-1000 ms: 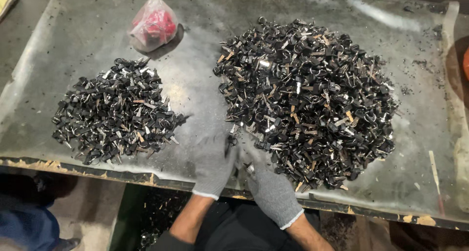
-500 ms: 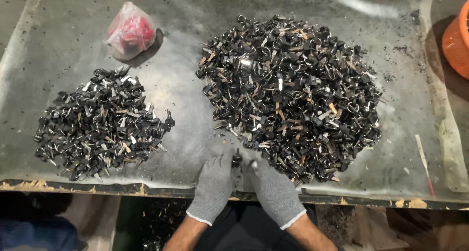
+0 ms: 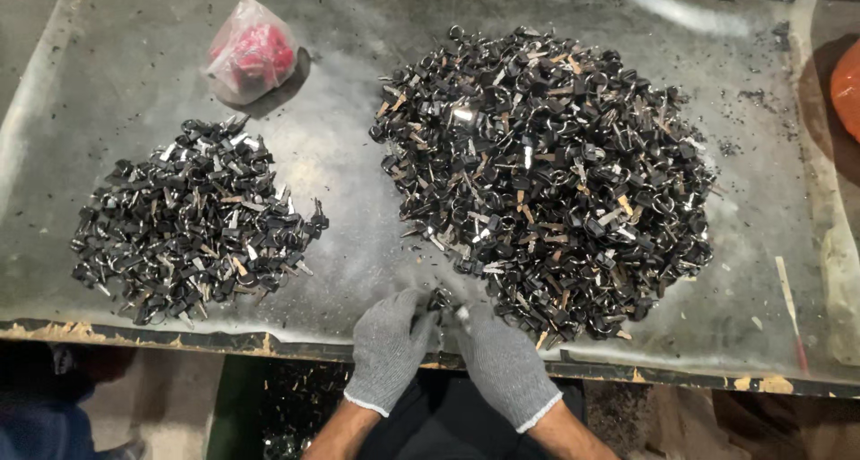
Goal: The person sorts small black metal parts at a workbench, picking items one at a time from a large pile and placing them into a separate smaller pile on the table. The person continues this repetitive picking and placing throughout the episode, gradually growing the sorted pile.
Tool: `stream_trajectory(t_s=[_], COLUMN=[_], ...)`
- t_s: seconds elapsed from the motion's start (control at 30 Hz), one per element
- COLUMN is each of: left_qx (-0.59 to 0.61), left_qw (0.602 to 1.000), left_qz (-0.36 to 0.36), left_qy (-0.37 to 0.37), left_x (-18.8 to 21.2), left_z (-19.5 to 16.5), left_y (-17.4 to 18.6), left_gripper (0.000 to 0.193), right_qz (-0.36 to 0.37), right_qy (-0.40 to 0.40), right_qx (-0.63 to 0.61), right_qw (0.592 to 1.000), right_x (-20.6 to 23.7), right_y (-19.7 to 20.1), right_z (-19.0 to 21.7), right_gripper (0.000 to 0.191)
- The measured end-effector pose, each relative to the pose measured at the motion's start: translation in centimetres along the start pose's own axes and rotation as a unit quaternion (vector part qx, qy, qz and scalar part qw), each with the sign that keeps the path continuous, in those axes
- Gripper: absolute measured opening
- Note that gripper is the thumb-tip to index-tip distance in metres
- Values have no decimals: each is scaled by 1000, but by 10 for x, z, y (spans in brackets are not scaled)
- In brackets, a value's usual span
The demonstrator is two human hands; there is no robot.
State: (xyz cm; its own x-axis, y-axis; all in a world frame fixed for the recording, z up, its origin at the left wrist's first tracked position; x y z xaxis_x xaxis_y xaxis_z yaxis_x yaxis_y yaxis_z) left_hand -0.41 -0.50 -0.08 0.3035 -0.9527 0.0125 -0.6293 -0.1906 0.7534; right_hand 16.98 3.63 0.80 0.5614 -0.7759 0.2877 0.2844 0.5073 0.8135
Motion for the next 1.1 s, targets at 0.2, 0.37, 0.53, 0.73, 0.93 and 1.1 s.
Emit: stream_trajectory(t_s=[0.2,0.37,0.53,0.73,0.93,1.1], left_qx=[-20,-55,-26,-34,-35,-51], left_qw=[997,989,991,997,988,987], left_qz=[24,2,-19,19,-48,-34], left_qy=[-65,-134,-130,-71,-146,-146], left_x=[-3,-2,-3,-1,1,2], left_z=[-6,-7,-8,-7,-7,-2], left_y=[7,3,3,5,-3,-11], left_gripper=[19,20,19,34,22,18], right_qz=[-3,-69,3,40,-13,-3], right_qy=[67,58,58,-29,18,65], right_qx=[-67,71,40,-13,71,71], right_qw=[996,993,998,999,997,995], right_x=[-4,-9,-8,-9,-8,-14], right_y=[13,13,6,17,18,12], right_z=[9,24,14,4,17,8], right_gripper=[83,53,71,45,58,28])
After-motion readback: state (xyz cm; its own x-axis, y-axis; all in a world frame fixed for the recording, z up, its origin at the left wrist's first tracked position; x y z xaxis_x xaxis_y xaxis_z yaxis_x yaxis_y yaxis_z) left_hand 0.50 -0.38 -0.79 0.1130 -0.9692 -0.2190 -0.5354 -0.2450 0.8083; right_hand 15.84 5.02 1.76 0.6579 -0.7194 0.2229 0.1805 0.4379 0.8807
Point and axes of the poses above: each hand's wrist, its own x-axis away from the middle knuckle, its own y-axis out of the back of the hand, z = x × y, the point moved 1 cm from there along -x, towards the middle knuckle, and after that the axes turned 9 degrees about y, right-handed, at the moved point
